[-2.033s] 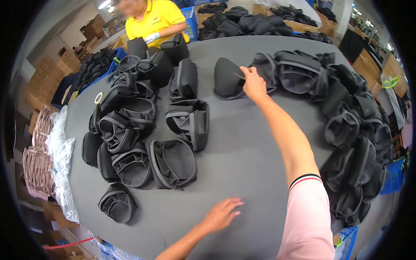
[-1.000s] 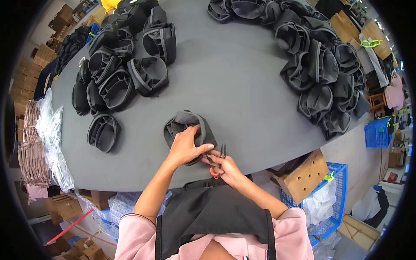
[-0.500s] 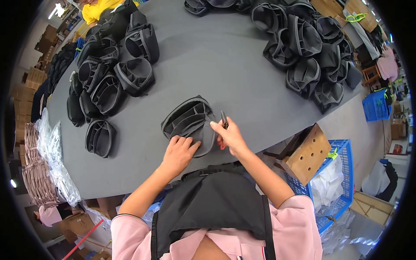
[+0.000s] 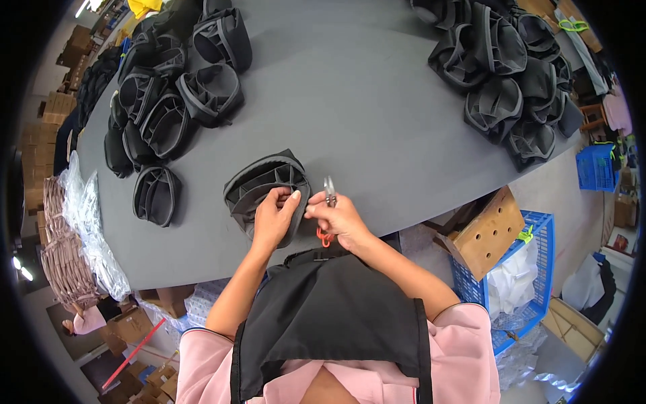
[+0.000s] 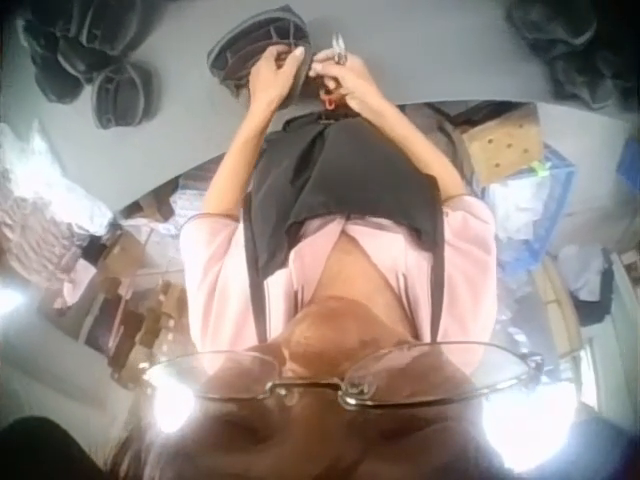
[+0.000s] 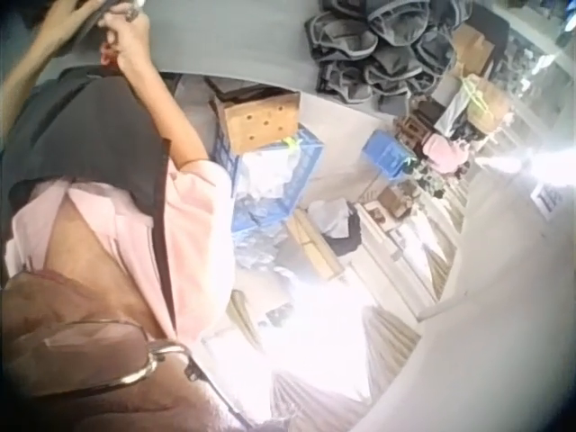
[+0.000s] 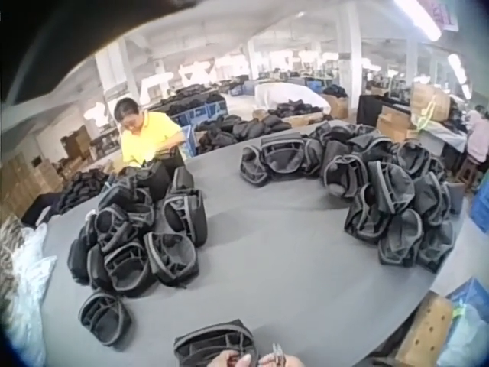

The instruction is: Inspecting and trimming loose threads from black soft-shell storage cases at a manufacturing table.

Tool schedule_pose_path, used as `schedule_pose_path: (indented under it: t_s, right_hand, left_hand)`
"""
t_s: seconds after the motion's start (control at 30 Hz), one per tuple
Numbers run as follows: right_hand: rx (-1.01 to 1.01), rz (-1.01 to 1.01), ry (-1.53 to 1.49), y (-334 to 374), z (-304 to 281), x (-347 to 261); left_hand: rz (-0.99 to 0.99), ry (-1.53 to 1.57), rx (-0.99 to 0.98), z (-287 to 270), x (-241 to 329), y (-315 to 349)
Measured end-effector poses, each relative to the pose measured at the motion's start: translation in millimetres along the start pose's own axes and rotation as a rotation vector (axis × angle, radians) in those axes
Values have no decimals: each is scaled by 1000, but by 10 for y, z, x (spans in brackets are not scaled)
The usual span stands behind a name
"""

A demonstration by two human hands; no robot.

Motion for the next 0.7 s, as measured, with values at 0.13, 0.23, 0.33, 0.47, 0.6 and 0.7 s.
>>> schedule_pose_path:
  t_s: [0.13, 0.23, 0.33, 0.47, 0.6, 0.7]
  right_hand:
    - [45, 39, 10, -127, -64, 108]
    - [33, 83, 76, -193, -40, 209]
    - [50, 141, 60, -208, 22, 249]
    - [-1, 117, -97, -163, 161, 159]
    - [-130, 91, -94, -99, 200, 108]
    - [-150, -109, 223, -6, 195, -57]
  left_hand:
    - [125, -110, 178, 126, -57, 113]
    - [157, -52, 257, 115, -144, 172]
    - [120, 47, 209, 60, -204, 224]
    - [16, -113, 212, -76, -130, 349]
    - [62, 189, 143, -161, -137, 285]
    - [98, 180, 198, -207, -180, 266]
Point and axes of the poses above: each hand's wrist, its own y-axis away from the middle knuckle, its own z-axis out of the palm, x = y × z, the point moved 5 cm from there along -y, towards the middle knuckle, and after that the axes turned 15 degrees about -z, right-handed, at the moved point
